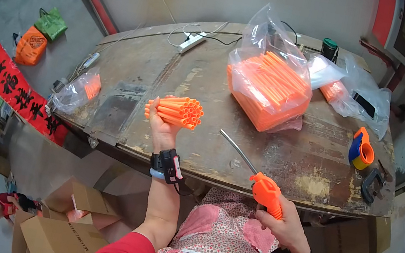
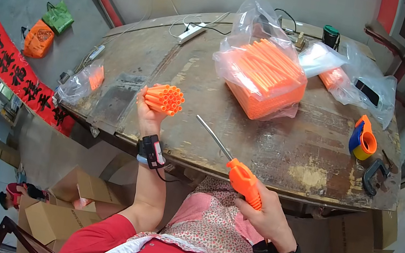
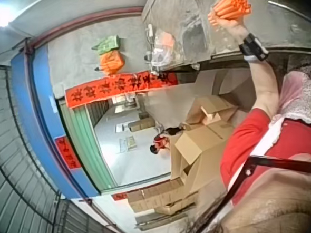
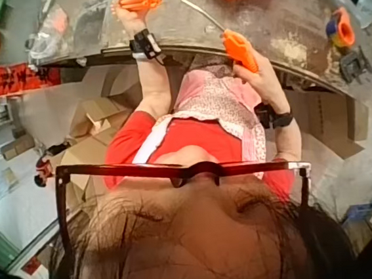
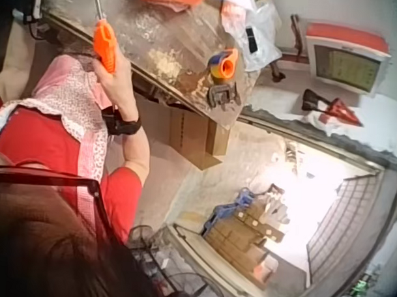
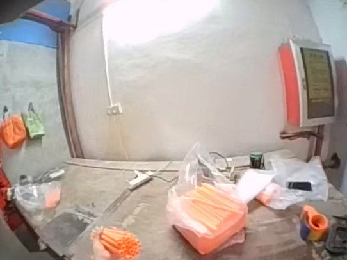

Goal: The person arranges bundles of orange tubes by hand and packs them into plastic bags on the table.

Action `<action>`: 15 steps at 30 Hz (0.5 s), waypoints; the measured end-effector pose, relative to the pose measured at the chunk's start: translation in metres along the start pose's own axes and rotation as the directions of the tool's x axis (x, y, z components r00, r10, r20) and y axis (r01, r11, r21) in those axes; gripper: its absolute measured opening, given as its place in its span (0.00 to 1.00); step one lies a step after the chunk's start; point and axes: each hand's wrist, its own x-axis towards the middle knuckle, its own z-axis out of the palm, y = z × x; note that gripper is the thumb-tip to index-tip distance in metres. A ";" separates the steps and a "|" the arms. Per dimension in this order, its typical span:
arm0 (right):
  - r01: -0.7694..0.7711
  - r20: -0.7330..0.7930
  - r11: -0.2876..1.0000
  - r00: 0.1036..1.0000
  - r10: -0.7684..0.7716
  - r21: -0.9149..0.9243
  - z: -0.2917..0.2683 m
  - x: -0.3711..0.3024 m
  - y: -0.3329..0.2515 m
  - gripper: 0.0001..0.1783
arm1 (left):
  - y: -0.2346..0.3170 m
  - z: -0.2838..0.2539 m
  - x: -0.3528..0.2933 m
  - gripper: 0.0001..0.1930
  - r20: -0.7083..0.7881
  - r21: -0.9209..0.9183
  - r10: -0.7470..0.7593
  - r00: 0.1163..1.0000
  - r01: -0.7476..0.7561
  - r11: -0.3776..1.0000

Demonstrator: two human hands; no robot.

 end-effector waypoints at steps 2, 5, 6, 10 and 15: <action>-0.038 0.016 0.999 0.999 0.038 -0.016 -0.001 0.000 0.001 0.27 | 0.000 0.000 -0.006 0.15 0.006 -0.009 -0.009 1.000 0.009 1.000; -0.044 0.023 0.999 0.999 0.044 -0.010 0.012 0.014 0.003 0.27 | 0.018 -0.003 0.011 0.15 0.037 -0.039 -0.046 0.998 0.048 0.998; -0.048 0.026 0.999 0.998 0.048 -0.012 0.012 0.015 0.004 0.27 | 0.019 -0.006 0.012 0.15 0.033 -0.042 -0.046 0.998 0.047 0.998; -0.056 0.043 0.998 0.997 0.057 -0.023 0.014 0.019 0.008 0.27 | 0.018 -0.015 0.019 0.16 -0.012 -0.059 -0.054 0.998 0.053 0.997; -0.069 0.048 0.996 0.996 0.071 -0.047 0.015 0.022 0.007 0.27 | 0.016 -0.019 0.024 0.16 -0.024 -0.049 -0.057 0.998 0.056 0.997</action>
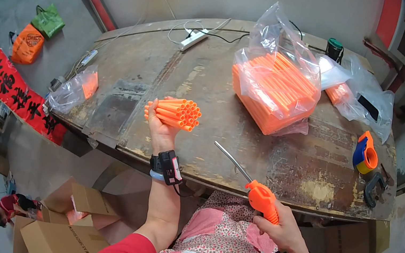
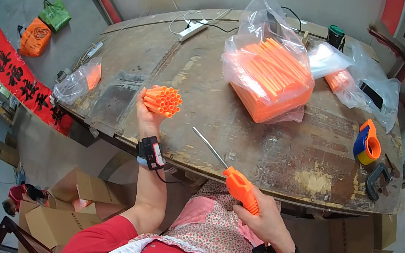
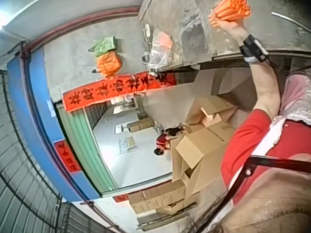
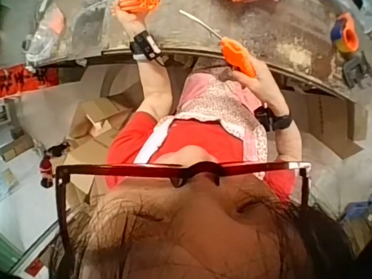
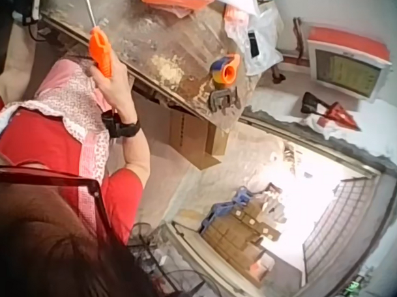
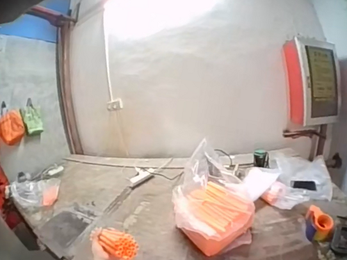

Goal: The person arranges bundles of orange tubes by hand and packs them into plastic bags on the table.

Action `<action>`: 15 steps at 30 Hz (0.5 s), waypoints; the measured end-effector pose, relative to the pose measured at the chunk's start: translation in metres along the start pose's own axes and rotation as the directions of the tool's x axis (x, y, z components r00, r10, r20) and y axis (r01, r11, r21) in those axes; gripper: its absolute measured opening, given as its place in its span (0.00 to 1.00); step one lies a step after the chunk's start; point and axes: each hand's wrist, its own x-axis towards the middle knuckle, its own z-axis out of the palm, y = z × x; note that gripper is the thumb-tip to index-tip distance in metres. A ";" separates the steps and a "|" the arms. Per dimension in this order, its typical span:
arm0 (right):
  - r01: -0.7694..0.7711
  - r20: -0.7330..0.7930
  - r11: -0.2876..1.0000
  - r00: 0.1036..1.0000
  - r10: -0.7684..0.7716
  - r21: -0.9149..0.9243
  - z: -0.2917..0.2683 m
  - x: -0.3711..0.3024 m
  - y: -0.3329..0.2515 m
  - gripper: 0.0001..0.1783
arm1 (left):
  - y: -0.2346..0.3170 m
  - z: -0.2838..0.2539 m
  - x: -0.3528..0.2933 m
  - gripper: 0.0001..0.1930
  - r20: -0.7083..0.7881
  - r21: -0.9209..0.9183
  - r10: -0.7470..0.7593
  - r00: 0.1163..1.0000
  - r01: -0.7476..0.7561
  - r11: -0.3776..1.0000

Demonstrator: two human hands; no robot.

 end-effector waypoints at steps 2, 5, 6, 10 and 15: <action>0.000 0.001 1.000 1.000 0.000 0.016 0.001 0.001 0.000 0.27 | 0.003 -0.007 0.006 0.16 0.027 0.011 -0.001 1.000 0.001 1.000; -0.033 0.015 0.998 0.999 0.032 0.045 0.000 0.003 -0.003 0.27 | 0.008 -0.017 0.013 0.17 0.056 -0.071 -0.038 0.998 0.042 0.997; -0.037 0.009 0.998 0.999 0.036 0.045 -0.001 0.003 -0.002 0.27 | 0.003 -0.014 0.011 0.17 0.054 -0.073 -0.044 0.998 0.048 0.996; -0.017 0.001 0.998 1.000 0.017 0.054 -0.003 0.002 0.001 0.27 | -0.007 0.004 -0.004 0.14 0.147 -0.044 -0.052 0.988 0.059 0.997; 0.024 0.013 0.999 1.000 -0.024 -0.042 -0.010 -0.007 0.002 0.27 | -0.024 0.019 -0.002 0.15 0.155 0.106 0.021 0.988 -0.038 0.994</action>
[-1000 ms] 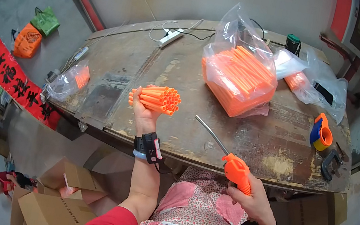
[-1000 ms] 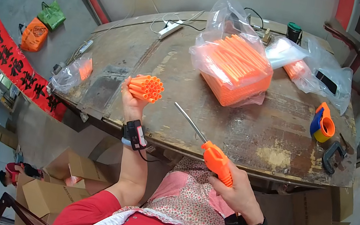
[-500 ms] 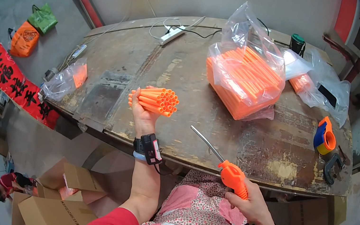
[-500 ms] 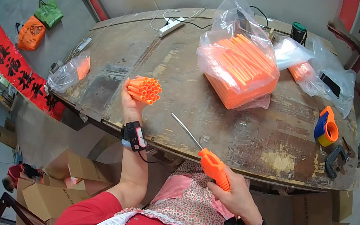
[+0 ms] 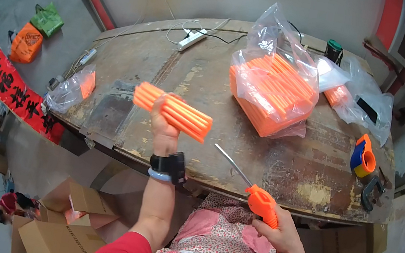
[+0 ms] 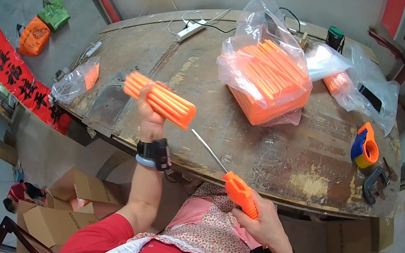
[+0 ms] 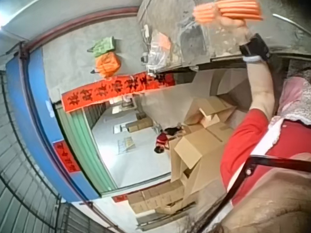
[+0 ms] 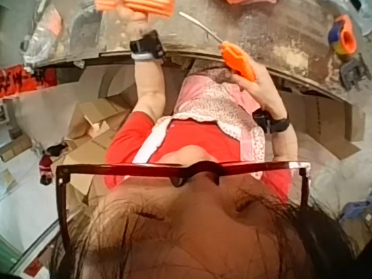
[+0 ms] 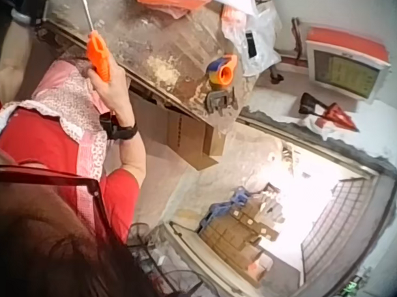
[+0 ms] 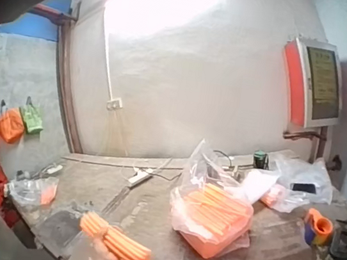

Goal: The person arranges bundles of orange tubes by hand and packs them into plastic bags on the table.

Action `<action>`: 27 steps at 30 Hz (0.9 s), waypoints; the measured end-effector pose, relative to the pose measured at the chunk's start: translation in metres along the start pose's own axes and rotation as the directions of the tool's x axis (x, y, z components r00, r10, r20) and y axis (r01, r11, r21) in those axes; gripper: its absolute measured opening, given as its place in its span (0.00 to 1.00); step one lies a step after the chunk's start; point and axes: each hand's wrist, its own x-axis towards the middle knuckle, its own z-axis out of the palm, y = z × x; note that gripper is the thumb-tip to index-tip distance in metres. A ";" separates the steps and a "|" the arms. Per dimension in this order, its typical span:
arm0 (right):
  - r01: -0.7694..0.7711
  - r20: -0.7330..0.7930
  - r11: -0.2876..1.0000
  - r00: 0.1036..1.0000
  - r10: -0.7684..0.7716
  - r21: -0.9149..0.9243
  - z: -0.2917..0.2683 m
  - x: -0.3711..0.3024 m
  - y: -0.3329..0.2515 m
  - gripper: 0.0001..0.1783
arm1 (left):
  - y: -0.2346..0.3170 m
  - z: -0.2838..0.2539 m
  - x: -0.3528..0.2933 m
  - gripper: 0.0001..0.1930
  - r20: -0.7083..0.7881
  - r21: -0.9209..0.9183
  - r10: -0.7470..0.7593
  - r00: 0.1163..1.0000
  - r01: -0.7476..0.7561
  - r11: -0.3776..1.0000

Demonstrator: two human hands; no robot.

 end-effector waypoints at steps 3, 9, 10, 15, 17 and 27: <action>-0.031 -0.067 0.999 0.997 0.029 -0.027 -0.010 -0.013 -0.012 0.27 | -0.018 0.037 -0.002 0.19 0.244 0.678 0.410 0.879 -0.457 0.576; 0.001 0.011 0.995 1.000 0.001 -0.102 -0.017 -0.012 -0.021 0.30 | 0.031 0.055 -0.007 0.29 0.873 0.070 -0.333 0.355 -0.769 -0.636; 0.046 -0.050 0.987 0.997 -0.055 -0.154 -0.020 -0.010 -0.022 0.31 | 0.040 0.056 -0.012 0.29 0.866 0.082 -0.342 0.365 -0.777 -0.624; -0.126 -0.272 0.588 0.948 -0.166 -0.799 -0.082 -0.034 0.041 0.34 | 0.006 0.060 -0.066 0.30 0.462 0.875 -0.211 0.861 -0.481 -0.046; -0.080 -0.076 0.819 0.996 0.045 -0.568 -0.128 -0.031 0.055 0.51 | -0.008 0.057 -0.095 0.28 0.228 0.885 -0.299 0.927 -0.069 0.461; -0.192 -0.387 0.400 0.779 -0.493 -0.896 -0.146 0.037 0.089 0.35 | -0.023 0.058 -0.173 0.26 0.172 0.682 -0.314 0.934 0.117 0.722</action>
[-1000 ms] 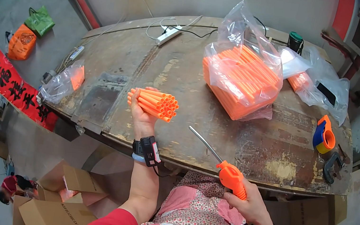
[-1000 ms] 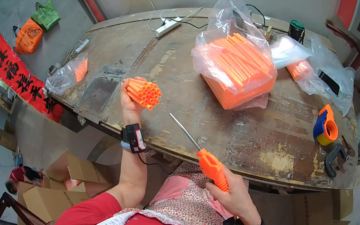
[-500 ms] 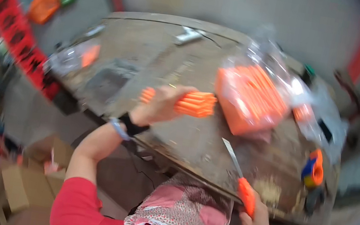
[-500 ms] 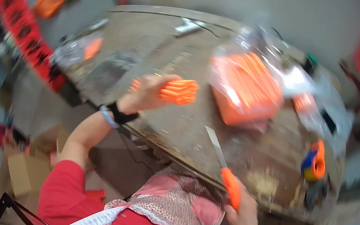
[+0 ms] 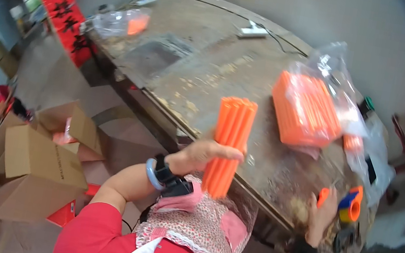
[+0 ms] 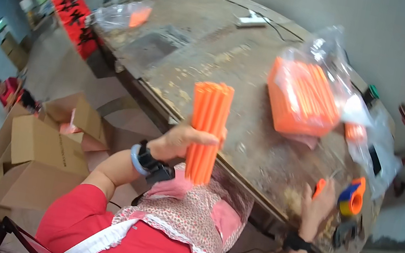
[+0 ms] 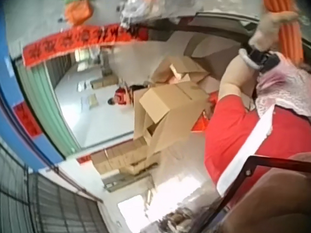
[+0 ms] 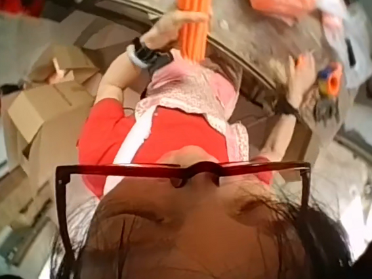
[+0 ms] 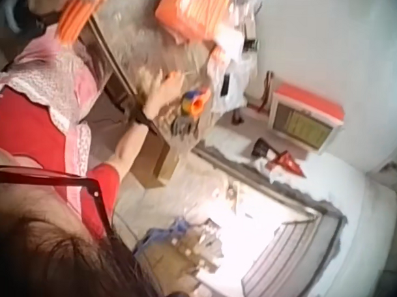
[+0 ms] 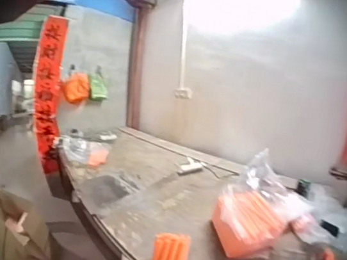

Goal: The person arranges bundles of orange tubes by hand and packs them into plastic bags on the table.

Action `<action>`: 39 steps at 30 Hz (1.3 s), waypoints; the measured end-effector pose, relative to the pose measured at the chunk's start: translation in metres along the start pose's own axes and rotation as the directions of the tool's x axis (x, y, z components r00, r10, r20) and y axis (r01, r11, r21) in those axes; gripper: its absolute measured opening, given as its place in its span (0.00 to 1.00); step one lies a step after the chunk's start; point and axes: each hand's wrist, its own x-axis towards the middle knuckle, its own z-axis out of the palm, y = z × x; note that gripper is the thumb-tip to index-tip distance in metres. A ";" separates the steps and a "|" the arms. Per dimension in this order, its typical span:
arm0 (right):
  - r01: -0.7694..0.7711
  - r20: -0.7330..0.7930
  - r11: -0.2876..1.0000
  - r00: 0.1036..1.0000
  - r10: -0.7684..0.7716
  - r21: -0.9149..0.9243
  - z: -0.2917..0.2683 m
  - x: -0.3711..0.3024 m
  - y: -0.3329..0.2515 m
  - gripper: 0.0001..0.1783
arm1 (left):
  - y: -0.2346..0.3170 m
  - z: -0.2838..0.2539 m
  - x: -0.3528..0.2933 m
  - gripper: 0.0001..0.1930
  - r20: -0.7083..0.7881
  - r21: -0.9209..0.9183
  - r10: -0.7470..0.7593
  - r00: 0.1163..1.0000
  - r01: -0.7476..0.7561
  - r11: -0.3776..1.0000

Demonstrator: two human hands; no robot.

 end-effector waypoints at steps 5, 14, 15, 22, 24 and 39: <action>0.021 0.151 0.494 0.941 -0.305 0.869 -0.033 0.036 -0.154 0.47 | -0.019 -0.005 0.052 0.25 0.048 0.506 0.353 0.934 -0.328 0.798; -0.070 0.089 0.092 0.970 -0.228 0.993 0.061 0.067 -0.209 0.42 | -0.092 -0.032 0.094 0.39 0.020 0.322 0.304 0.953 -0.294 0.900; -0.170 0.194 0.121 0.953 -0.232 0.978 0.061 0.065 -0.208 0.39 | -0.086 -0.028 0.091 0.40 0.087 0.409 0.387 0.918 -0.388 0.826; -0.245 0.276 0.161 0.937 -0.213 0.956 0.062 0.077 -0.214 0.29 | -0.074 -0.038 0.098 0.45 0.148 0.487 0.363 0.920 -0.387 0.783; -0.227 0.256 0.156 0.945 -0.202 0.961 0.064 0.081 -0.213 0.25 | -0.073 -0.038 0.100 0.45 0.129 0.492 0.364 0.922 -0.379 0.784; -0.344 0.371 0.146 0.896 -0.244 0.928 0.057 0.087 -0.217 0.21 | -0.078 -0.048 0.099 0.47 0.051 0.455 0.290 0.956 -0.280 0.845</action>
